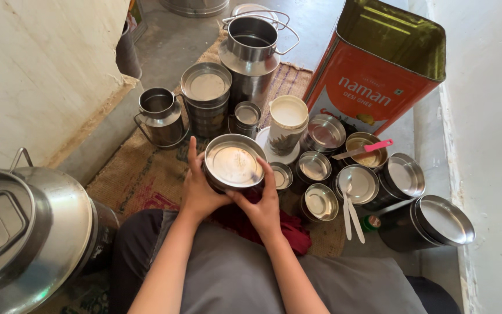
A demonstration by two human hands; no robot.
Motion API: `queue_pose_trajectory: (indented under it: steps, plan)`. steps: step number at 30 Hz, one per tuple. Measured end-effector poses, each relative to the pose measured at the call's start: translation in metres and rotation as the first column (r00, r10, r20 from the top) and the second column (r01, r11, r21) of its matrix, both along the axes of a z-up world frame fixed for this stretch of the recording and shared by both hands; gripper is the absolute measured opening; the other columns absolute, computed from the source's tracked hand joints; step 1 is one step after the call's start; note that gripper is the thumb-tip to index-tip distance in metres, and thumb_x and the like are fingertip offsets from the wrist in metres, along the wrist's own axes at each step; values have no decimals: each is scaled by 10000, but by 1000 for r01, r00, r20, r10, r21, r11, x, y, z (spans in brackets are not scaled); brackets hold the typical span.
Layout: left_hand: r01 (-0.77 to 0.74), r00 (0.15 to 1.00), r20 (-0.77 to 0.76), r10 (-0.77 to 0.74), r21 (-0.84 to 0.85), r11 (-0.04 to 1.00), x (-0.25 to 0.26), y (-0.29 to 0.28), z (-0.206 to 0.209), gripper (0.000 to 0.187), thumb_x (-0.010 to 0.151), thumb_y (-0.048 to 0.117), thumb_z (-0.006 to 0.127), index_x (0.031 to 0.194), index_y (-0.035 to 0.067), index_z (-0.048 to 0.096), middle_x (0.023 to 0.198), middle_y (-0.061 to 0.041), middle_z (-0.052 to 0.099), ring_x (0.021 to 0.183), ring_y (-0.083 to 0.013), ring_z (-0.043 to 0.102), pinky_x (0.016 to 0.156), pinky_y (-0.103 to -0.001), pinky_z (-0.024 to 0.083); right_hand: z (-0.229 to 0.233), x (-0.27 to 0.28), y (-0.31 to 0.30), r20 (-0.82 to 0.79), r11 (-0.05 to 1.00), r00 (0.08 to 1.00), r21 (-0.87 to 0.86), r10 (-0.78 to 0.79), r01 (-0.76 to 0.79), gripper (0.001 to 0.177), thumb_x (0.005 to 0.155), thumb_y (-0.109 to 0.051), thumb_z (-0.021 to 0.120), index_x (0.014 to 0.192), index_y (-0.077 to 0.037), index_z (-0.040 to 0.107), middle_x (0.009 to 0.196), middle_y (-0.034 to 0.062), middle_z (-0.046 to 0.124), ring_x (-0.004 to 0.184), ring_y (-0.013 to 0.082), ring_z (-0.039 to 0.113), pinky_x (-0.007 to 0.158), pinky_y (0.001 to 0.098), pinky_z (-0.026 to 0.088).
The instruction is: The person sits on the floor and wipes the inside and outside of several small metal containers and lids using a red cloth. They handle each item one at a time, rotating and turning them to clean different surfaces, then place them back among other containers.
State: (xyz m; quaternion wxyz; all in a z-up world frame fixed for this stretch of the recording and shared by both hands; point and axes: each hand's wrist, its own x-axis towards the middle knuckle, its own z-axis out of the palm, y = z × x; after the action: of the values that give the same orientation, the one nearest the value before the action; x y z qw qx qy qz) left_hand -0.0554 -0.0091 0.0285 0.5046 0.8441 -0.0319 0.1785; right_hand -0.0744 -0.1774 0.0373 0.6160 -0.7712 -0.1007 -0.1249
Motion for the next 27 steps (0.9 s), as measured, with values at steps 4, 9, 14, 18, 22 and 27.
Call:
queue_pose_trajectory:
  steps: [4,9,14,18,22,27]
  plan:
    - [60,998,-22,-61,-19,998,-9,4,-9,1641,461,253,1012,1597,238,-173,1491,-181,513,1349,-380,544,1112,-491,456,-6,-10,-3,161,999,987,-42,17,-10,855,716,-199,917,1432,-90,462,1668,213,321,1477,321,441,1188,412,391]
    - [51,996,-69,-51,10,999,-17,7,-9,1669,407,274,1032,1602,215,-131,1500,-162,434,1395,-368,447,1140,-507,412,-5,-13,-7,218,1000,976,-14,21,-19,679,687,-163,941,1194,-91,495,1671,229,349,1490,350,434,1204,429,359]
    - [28,969,-247,29,223,974,-11,9,-3,1529,335,343,1058,1561,220,153,1554,-111,351,1454,-343,343,1189,-610,223,-14,-16,-21,238,952,971,299,-1,-72,579,775,-145,891,1162,-96,462,1524,174,480,1387,288,500,1169,399,399]
    - [38,962,-274,8,163,986,-13,10,0,1431,352,369,1026,1538,218,240,1571,-66,373,1467,-321,365,1187,-689,130,-19,-11,-54,98,849,993,528,-70,8,364,985,-297,670,1221,-36,577,1194,118,658,1073,220,655,955,371,550]
    - [74,952,-304,-47,78,994,-14,8,-1,1441,378,380,1000,1565,222,199,1541,-42,482,1455,-303,432,1210,-706,55,-18,-6,-77,-84,728,994,685,67,8,428,1061,-374,548,1209,19,632,1105,54,711,972,96,677,891,269,548]
    - [99,937,-341,-76,49,994,-13,9,-3,1451,408,394,996,1577,228,152,1521,-43,531,1447,-298,460,1204,-727,-22,-18,-7,-64,-165,847,979,532,120,-14,402,1094,-347,577,1154,39,674,985,59,708,843,97,631,738,251,503]
